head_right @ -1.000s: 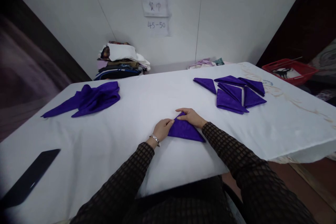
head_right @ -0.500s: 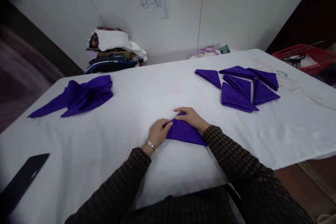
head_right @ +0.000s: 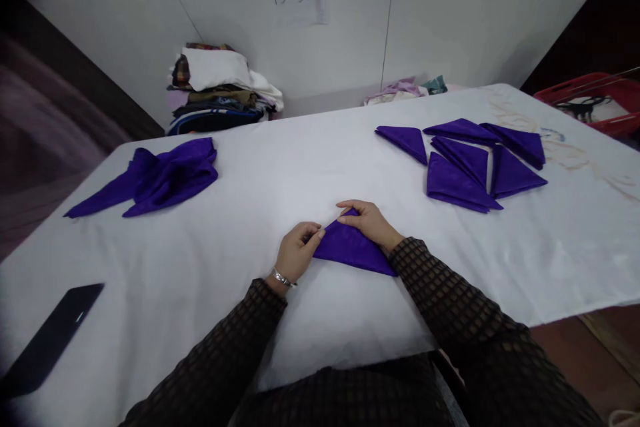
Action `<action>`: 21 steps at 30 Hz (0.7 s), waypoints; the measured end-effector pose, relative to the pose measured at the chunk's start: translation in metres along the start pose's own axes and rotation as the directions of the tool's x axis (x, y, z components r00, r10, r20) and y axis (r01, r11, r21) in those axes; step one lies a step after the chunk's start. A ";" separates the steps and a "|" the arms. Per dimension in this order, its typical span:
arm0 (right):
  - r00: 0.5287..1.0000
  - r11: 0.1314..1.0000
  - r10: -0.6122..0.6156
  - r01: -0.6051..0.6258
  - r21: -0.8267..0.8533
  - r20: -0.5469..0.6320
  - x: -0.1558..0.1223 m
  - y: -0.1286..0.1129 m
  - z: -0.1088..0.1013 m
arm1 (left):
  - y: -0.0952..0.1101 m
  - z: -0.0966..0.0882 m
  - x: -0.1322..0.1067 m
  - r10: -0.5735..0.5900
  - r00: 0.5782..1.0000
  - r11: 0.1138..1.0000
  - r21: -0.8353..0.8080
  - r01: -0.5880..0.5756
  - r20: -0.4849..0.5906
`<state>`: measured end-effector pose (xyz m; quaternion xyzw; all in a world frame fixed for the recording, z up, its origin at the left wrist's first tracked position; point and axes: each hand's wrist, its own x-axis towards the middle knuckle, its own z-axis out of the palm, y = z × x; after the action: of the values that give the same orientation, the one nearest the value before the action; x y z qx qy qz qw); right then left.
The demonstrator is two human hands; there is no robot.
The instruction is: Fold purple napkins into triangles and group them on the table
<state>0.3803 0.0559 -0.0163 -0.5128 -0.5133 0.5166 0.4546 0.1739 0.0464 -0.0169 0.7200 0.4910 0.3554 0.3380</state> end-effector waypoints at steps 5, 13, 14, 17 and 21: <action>0.999 0.999 -0.036 0.036 -0.029 0.003 -0.002 -0.001 0.000 | 0.002 -0.003 0.000 -0.122 0.989 0.987 -0.098 0.131 0.089; 0.999 1.000 -0.024 0.024 -0.006 0.022 -0.003 -0.003 0.000 | 0.005 -0.008 0.001 -0.173 0.975 0.977 -0.105 0.188 0.138; 1.000 1.000 -0.021 0.021 0.000 0.021 -0.003 -0.004 0.000 | 0.005 -0.008 0.001 -0.171 0.977 0.980 -0.081 0.181 0.124; 1.000 1.000 -0.015 0.014 0.016 0.017 -0.004 -0.006 0.000 | 0.003 -0.007 0.001 -0.158 0.984 0.986 -0.035 0.161 0.087; 1.000 0.999 -0.002 0.001 0.035 0.020 -0.005 -0.008 0.000 | 0.002 -0.005 0.001 -0.176 0.982 0.984 -0.019 0.178 0.073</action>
<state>0.3798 0.0518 -0.0085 -0.4993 -0.5092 0.5301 0.4587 0.1706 0.0471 -0.0126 0.6813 0.5363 0.3043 0.3945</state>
